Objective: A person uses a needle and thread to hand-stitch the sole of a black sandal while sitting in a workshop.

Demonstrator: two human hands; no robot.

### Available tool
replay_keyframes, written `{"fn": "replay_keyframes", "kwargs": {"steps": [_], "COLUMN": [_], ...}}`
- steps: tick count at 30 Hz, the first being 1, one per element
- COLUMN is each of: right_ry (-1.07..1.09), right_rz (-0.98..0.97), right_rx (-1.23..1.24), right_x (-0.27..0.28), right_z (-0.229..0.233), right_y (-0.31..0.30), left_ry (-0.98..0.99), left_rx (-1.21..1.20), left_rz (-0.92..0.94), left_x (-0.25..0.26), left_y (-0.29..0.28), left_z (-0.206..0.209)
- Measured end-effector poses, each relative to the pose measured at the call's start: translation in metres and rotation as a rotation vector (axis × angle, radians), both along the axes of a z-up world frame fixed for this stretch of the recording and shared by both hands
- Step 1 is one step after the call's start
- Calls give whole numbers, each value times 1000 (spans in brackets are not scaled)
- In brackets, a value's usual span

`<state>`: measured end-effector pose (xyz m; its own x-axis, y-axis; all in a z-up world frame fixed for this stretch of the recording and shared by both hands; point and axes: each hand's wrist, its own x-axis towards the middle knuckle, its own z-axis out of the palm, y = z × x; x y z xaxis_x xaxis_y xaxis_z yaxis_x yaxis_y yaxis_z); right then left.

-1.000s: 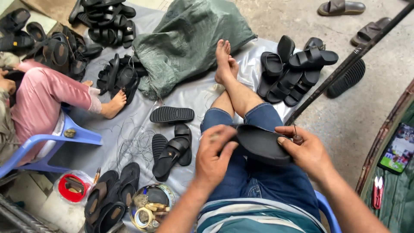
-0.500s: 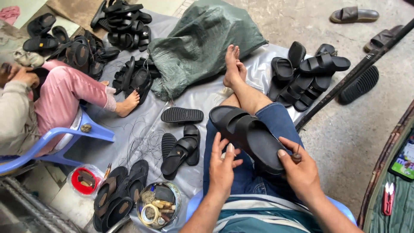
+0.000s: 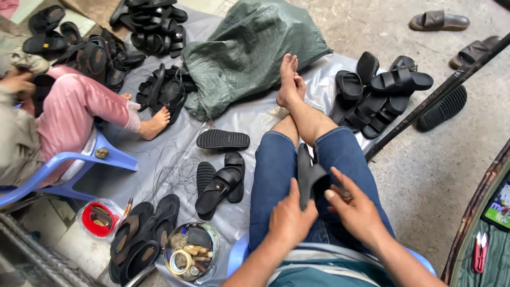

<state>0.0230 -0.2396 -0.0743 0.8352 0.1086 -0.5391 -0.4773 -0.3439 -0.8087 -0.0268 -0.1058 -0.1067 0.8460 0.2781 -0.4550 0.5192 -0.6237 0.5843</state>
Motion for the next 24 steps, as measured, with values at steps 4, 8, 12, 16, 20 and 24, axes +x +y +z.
{"fn": "replay_keyframes", "kwargs": {"steps": [4,8,12,16,20,24], "right_ry": [-33,27,159,122,122,-60], "right_rz": [77,366,392,377,421,542], "right_rx": [11,-243,-306,-285,-324,-344], "right_x": [6,14,42,47,45,46], "right_z": [-26,-13,10,13,12,4], "right_y": [0,-18,-33,-39,-30,-40], "left_ry": [-344,-221,-245,-483,-478,-462], "left_rx": [179,21,30,239,358,388], "left_rz": [-175,-325,-367,-429,-507,-475], "left_x": [-18,-27,-31,-33,-37,-40], "left_y": [-15,-15,-19,-27,-26,-24], "left_z": [-23,0,-1,1,8,6]}}
